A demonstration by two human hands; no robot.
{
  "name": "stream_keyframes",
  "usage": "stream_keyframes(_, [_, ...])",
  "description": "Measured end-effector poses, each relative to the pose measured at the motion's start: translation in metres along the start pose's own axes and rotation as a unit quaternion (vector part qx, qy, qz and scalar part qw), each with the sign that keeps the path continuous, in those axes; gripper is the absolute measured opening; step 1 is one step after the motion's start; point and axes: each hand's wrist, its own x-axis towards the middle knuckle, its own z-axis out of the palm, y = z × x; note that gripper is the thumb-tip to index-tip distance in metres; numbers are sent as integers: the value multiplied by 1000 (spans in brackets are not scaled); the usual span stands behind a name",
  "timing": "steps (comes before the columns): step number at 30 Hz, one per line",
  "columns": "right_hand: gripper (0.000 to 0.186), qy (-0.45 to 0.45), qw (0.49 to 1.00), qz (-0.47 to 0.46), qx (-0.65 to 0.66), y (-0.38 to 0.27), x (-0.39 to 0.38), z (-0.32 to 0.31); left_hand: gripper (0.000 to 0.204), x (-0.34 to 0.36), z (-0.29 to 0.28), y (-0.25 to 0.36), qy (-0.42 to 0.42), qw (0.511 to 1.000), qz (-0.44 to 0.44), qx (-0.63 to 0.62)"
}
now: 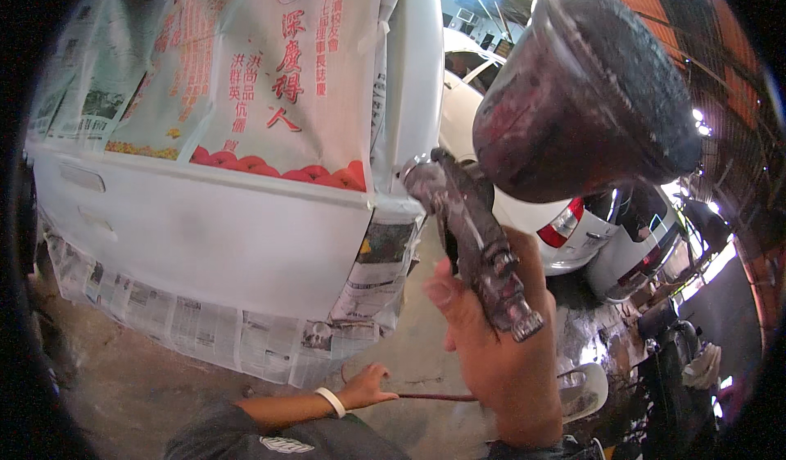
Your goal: The person paints a car panel using a spray gun, moving the gun in steady strokes across the surface and periodically wiping the area with a cloth.
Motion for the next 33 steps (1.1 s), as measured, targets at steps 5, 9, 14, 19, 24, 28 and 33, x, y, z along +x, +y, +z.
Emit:
stream_keyframes(5, [35,-5,999,22,30,-5,1,13,59,29,46,-36,-116,961,246,-38])
stream_keyframes(9, [33,13,992,7,-125,-16,16,32,48,-8,73,-90,-397,894,127,-165])
stream_keyframes(14, [36,15,949,-26,-313,-36,26,44,38,-58,27,-105,-504,829,59,-236])
stream_keyframes(19, [38,46,936,-38,-347,-45,49,61,45,-82,-36,-75,-513,828,89,-209])
stream_keyframes(24, [41,45,907,-25,-418,-40,53,69,46,-95,-70,-54,-548,807,76,-205])
stream_keyframes(28, [45,-41,883,67,-463,-47,45,68,45,-105,-88,-47,-558,788,93,-243])
stream_keyframes(33, [53,-57,896,56,-436,-42,58,65,43,-99,-124,-33,-516,825,98,-208])
